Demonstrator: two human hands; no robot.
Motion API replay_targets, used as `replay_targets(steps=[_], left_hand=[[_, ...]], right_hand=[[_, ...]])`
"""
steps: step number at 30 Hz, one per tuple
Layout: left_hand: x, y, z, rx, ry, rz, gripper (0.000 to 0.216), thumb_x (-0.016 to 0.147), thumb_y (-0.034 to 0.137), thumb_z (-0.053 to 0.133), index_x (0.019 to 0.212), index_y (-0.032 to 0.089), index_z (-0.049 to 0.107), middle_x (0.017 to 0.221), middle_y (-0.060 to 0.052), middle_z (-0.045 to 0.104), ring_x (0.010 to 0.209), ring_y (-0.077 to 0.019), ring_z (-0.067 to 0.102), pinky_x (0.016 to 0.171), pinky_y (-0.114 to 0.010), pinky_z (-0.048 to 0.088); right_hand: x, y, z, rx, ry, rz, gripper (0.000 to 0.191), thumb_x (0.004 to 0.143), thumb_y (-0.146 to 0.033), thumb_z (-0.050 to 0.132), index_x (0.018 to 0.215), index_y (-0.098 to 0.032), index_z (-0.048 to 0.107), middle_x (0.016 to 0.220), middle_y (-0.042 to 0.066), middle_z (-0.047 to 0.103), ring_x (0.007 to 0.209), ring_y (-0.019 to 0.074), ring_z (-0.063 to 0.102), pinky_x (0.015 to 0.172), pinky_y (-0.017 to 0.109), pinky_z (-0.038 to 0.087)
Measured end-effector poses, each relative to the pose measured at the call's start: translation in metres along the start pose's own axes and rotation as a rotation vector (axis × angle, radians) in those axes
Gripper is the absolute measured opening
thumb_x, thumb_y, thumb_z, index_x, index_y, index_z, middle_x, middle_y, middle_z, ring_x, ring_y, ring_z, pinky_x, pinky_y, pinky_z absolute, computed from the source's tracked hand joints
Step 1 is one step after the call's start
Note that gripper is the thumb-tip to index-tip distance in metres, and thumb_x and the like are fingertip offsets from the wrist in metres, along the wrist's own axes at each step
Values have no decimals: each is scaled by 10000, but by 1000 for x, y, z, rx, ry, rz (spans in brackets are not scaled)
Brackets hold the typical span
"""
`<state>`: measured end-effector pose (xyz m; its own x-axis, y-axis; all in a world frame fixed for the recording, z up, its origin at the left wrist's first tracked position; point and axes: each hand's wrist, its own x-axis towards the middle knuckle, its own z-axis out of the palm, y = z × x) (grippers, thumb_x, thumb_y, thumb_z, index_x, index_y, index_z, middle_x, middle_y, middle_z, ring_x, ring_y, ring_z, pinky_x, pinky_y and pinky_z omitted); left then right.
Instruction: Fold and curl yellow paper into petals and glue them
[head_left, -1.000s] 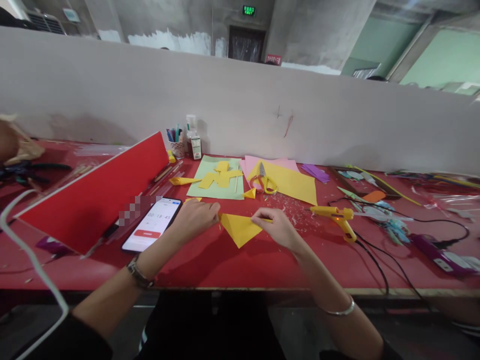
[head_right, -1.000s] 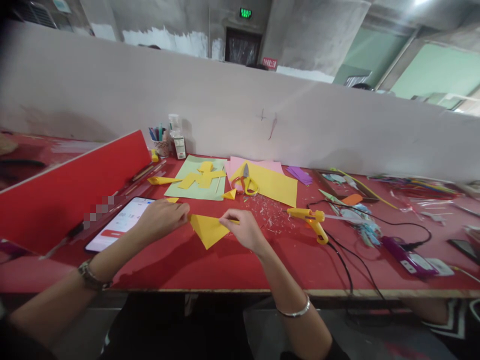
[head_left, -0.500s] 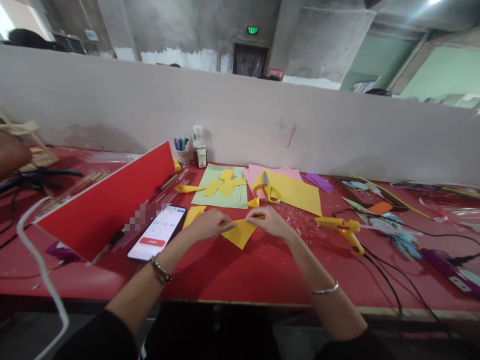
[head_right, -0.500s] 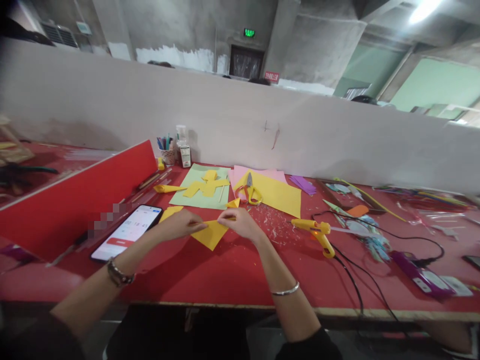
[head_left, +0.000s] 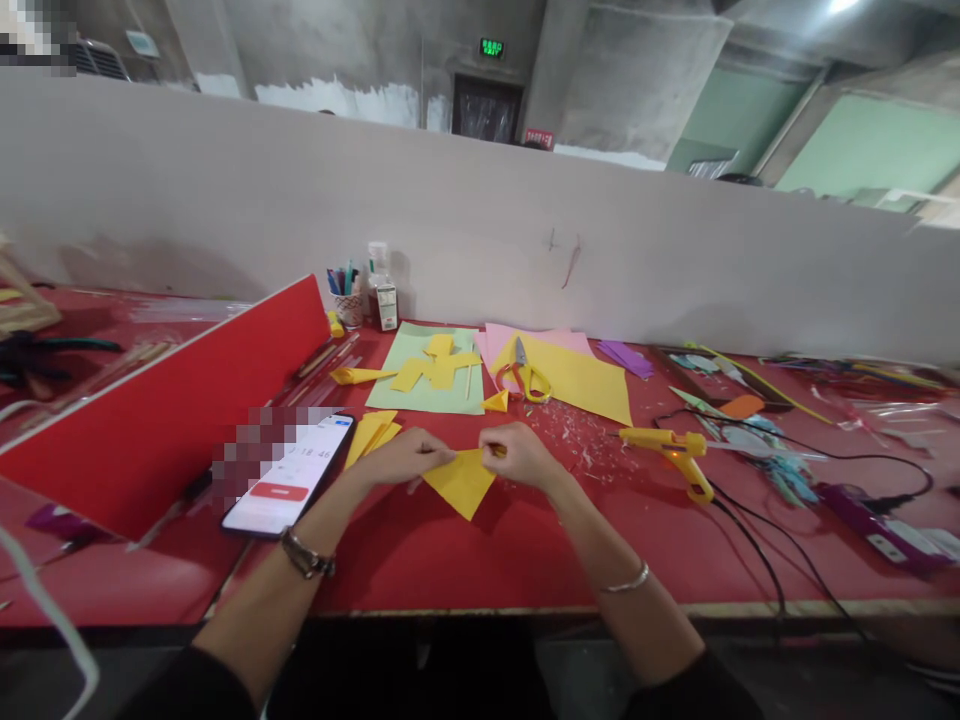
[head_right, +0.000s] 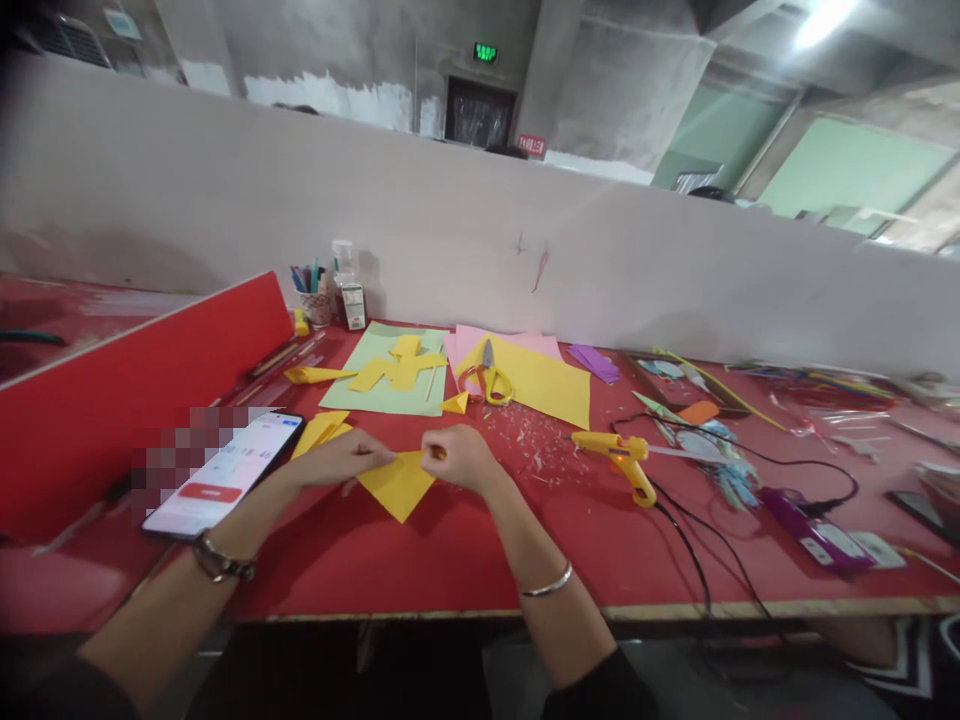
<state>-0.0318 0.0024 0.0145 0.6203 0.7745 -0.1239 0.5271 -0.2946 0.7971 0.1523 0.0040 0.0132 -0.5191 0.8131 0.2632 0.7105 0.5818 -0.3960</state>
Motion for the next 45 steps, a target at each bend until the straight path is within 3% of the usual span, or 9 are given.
replay_targets(steps=[7,11,17,21,25,28,34,39,45], left_hand=[[-4,-9,-12,-106,126,28,365,693,444,414,456,179,335,432,61,265,402,-67,271,401,-213,212],[-4,-9,-9,-256,258,-53,346,727,474,355,568,176,425,440,56,359,386,-75,357,376,-197,279],[3,-3,3,-289,285,44,342,804,340,287,1038,147,446,528,33,501,401,-85,451,428,-205,389],[5,-3,11,-200,344,75,428,812,327,283,1183,125,351,917,-90,607,771,-141,581,641,-253,460],[8,-6,23,-35,342,150,669,703,404,495,1257,128,241,1238,-147,429,1103,-215,433,864,-331,385],[10,-7,29,122,386,86,842,639,383,573,1299,113,126,1231,-187,424,1061,-270,469,816,-381,406],[9,-8,24,176,503,67,557,783,374,369,1268,124,259,948,-108,609,849,-229,584,700,-342,444],[4,-3,16,-121,597,-60,417,828,376,266,1032,127,532,927,-115,638,940,-234,557,717,-331,455],[8,-17,14,-468,654,-235,423,768,453,372,971,132,557,1018,-113,608,904,-213,571,720,-318,454]], right_hand=[[-4,21,-15,-69,109,206,132,590,-159,406,473,-178,347,459,-41,357,449,76,303,453,210,197],[0,23,-11,380,224,235,110,673,-247,374,584,-188,403,493,-39,386,461,85,365,464,209,281],[2,8,4,921,-20,181,263,693,-373,466,859,-169,446,624,-38,472,519,75,434,519,217,372],[2,5,9,924,-48,220,286,675,-395,514,828,-158,468,582,-52,462,511,69,419,526,214,365],[5,2,16,879,-20,284,284,642,-425,537,712,-154,486,565,-50,460,506,69,405,489,205,341],[6,0,19,841,5,337,255,613,-394,558,625,-156,464,524,-57,447,471,62,379,456,199,318],[3,1,15,785,-18,347,234,640,-376,511,581,-170,420,451,-67,396,407,57,351,413,200,273],[3,4,15,774,58,375,210,650,-362,499,610,-170,423,473,-65,403,419,59,369,423,203,299],[1,8,16,739,179,266,302,677,-291,495,943,-166,425,757,-3,500,500,61,443,511,222,411]])
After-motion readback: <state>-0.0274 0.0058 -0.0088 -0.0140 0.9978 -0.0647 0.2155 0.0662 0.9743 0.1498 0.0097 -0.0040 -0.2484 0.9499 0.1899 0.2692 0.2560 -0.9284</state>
